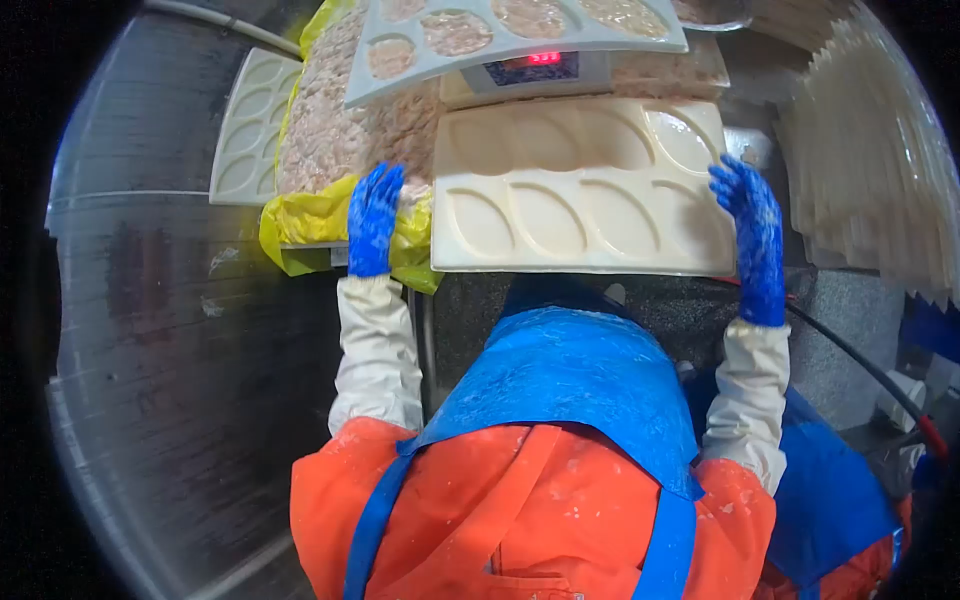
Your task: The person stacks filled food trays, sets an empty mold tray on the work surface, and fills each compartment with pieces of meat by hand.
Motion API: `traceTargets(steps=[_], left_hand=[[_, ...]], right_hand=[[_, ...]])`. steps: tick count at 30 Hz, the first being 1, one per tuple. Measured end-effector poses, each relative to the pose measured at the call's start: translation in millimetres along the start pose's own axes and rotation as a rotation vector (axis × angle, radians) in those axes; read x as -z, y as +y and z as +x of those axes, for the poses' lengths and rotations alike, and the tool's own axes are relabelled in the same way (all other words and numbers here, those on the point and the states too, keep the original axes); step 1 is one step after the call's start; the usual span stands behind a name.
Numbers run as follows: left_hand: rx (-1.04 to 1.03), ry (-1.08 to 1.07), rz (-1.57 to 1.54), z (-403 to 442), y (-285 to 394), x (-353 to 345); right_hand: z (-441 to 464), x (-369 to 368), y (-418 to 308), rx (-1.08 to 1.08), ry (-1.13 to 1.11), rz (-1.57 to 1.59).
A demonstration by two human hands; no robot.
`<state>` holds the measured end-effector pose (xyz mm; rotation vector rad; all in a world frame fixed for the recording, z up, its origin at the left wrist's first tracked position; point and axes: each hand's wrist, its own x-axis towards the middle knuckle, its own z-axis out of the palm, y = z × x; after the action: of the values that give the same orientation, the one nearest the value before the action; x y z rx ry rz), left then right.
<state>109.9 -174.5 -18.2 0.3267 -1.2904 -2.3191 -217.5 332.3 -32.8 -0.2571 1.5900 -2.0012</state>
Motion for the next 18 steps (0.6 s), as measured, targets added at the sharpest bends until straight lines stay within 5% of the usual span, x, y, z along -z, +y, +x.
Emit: traceTargets(steps=[1, 3, 5, 6, 7, 9, 10, 11, 13, 14, 18], left_hand=[[-0.029, -0.08, -0.185, -16, -5, 27], [-0.053, 0.239, -0.173, -37, -18, 83], [-0.168, 0.187, 1.118, -65, -2, 47], [-0.208, 0.32, 0.651, -65, -3, 50], [-0.215, 0.311, 0.649, -57, 3, 55], [-0.141, 0.837, 0.55, -47, 17, 53], [-0.356, 0.743, 1.181, -43, 17, 31], [-0.361, 0.746, 1.176, -35, 29, 14], [-0.584, 0.948, 2.067, -8, 46, -6], [-0.59, 0.953, 2.057, 9, 52, 3], [-0.604, 0.438, 0.907, 77, 73, 55]], right_hand=[[-7, 19, 12, -0.071, 0.026, 0.08], [-22, 30, 14, -0.111, 0.112, 0.074], [-47, 41, 28, -0.101, 0.251, 0.107], [-44, 40, 30, -0.091, 0.255, 0.112], [-39, 41, 30, -0.085, 0.249, 0.097], [-37, 39, 26, -0.056, 0.25, 0.083], [-27, 25, 19, -0.005, 0.204, 0.117], [-15, 11, 12, 0.045, 0.156, 0.151], [11, -18, -5, 0.068, 0.113, 0.119], [20, -31, -15, 0.114, 0.069, 0.12], [78, -75, -54, 0.085, 0.042, 0.226]])
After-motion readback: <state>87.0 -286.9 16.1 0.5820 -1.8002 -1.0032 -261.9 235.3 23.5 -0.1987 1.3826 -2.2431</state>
